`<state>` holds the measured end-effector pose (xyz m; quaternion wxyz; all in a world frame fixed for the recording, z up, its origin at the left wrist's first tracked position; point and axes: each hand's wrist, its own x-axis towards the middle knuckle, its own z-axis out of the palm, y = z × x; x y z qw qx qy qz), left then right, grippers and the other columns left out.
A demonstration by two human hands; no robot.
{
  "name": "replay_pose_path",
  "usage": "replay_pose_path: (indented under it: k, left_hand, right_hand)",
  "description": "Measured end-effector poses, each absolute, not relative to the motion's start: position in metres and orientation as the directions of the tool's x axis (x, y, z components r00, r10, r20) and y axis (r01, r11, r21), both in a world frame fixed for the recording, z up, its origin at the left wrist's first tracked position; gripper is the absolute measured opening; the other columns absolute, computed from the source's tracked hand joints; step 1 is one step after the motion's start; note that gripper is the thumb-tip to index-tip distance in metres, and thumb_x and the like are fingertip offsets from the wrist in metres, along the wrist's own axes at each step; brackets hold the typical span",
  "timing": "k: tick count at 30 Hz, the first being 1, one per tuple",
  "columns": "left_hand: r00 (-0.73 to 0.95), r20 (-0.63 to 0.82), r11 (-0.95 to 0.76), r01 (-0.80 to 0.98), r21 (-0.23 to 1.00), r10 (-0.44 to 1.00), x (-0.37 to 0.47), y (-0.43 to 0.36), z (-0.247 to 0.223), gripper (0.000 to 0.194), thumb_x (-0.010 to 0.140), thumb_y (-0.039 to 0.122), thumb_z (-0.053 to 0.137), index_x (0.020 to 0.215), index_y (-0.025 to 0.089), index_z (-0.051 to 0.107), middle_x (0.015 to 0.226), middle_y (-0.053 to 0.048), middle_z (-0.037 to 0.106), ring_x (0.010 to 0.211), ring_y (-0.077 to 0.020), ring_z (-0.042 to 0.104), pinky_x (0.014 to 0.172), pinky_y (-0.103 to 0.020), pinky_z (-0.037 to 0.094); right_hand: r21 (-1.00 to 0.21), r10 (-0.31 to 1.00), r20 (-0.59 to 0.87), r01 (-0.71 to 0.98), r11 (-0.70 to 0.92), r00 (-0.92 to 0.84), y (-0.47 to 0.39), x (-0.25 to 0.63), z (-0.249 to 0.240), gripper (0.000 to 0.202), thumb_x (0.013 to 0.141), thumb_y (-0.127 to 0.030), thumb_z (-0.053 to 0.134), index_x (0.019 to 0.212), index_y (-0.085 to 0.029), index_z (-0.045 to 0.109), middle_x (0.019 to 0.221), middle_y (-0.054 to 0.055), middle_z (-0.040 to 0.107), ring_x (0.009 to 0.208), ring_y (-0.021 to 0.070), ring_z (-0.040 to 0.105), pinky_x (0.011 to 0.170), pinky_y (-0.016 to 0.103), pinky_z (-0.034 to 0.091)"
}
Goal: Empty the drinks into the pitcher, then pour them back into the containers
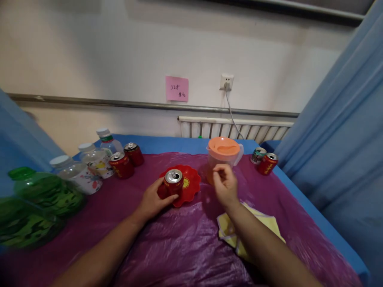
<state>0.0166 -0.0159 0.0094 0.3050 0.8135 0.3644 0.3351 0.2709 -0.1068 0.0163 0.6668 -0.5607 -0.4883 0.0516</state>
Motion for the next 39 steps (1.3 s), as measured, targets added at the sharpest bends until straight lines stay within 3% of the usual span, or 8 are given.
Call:
replay_pose_path:
  k: [5,12,16,22,30,39]
  left_hand:
    - [0.494,0.322,-0.546,0.419,0.726,0.808,0.019,-0.016,0.007,0.074,0.071,0.047,0.081,0.134,0.018,0.054,0.135,-0.012,0.065,0.125,-0.032,0.061,0.109,-0.049,0.046]
    - [0.517,0.341,-0.585,0.438,0.683,0.785,0.018,-0.014,-0.001,0.078,0.071,0.048,0.081,0.137,0.019,0.052,0.135,-0.013,0.065,0.124,-0.0323,0.062,0.108,-0.05,0.048]
    - [0.543,0.385,-0.641,0.431,0.635,0.746,0.016,-0.014,-0.003,0.073,0.072,0.046,0.082,0.134,0.02,0.056,0.132,-0.013,0.066,0.121,-0.0334,0.062,0.105,-0.051,0.049]
    - [0.565,0.434,-0.698,0.423,0.577,0.701,0.016,-0.016,0.001,0.07,0.069,0.047,0.084,0.13,0.022,0.06,0.125,-0.012,0.068,0.118,-0.0338,0.061,0.104,-0.052,0.048]
    - [0.578,0.439,-0.71,0.41,0.573,0.688,0.017,-0.02,0.002,0.066,0.071,0.047,0.083,0.13,0.025,0.062,0.125,-0.011,0.065,0.118,-0.0333,0.058,0.105,-0.052,0.045]
    - [0.559,0.458,-0.708,0.395,0.585,0.691,0.016,-0.02,-0.001,0.073,0.072,0.054,0.08,0.135,0.026,0.056,0.128,-0.012,0.065,0.118,-0.0338,0.059,0.104,-0.051,0.045]
  right_hand:
    - [-0.808,0.764,0.518,0.514,0.29,0.384,-0.093,0.261,-0.02,0.006,0.084,-0.025,0.055,0.085,-0.021,0.059,0.078,0.0,0.063,0.065,0.0142,0.057,0.062,0.026,0.047]
    - [-0.748,0.83,0.512,0.589,0.305,0.22,-0.11,0.26,-0.02,0.012,0.086,-0.02,0.056,0.095,-0.021,0.064,0.083,0.001,0.066,0.067,0.0139,0.059,0.064,0.026,0.046]
    - [-0.648,0.817,0.569,0.662,0.376,0.093,-0.115,0.247,-0.009,0.025,0.09,-0.025,0.06,0.115,-0.021,0.063,0.092,0.004,0.069,0.078,0.0171,0.064,0.073,0.03,0.051]
    - [-0.562,0.793,0.609,0.713,0.418,0.015,-0.116,0.242,-0.007,0.051,0.089,-0.035,0.068,0.137,-0.024,0.053,0.13,0.012,0.065,0.119,0.025,0.062,0.103,0.044,0.05]
    - [-0.593,0.847,0.529,0.692,0.412,-0.05,-0.119,0.233,-0.006,0.071,0.085,-0.04,0.073,0.147,-0.023,0.044,0.141,0.013,0.058,0.13,0.0266,0.055,0.11,0.047,0.044]
    - [-0.72,0.93,0.362,0.653,0.234,0.065,-0.109,0.214,0.011,0.086,0.075,-0.042,0.081,0.147,-0.018,0.042,0.145,0.016,0.054,0.135,0.0292,0.05,0.113,0.051,0.04]
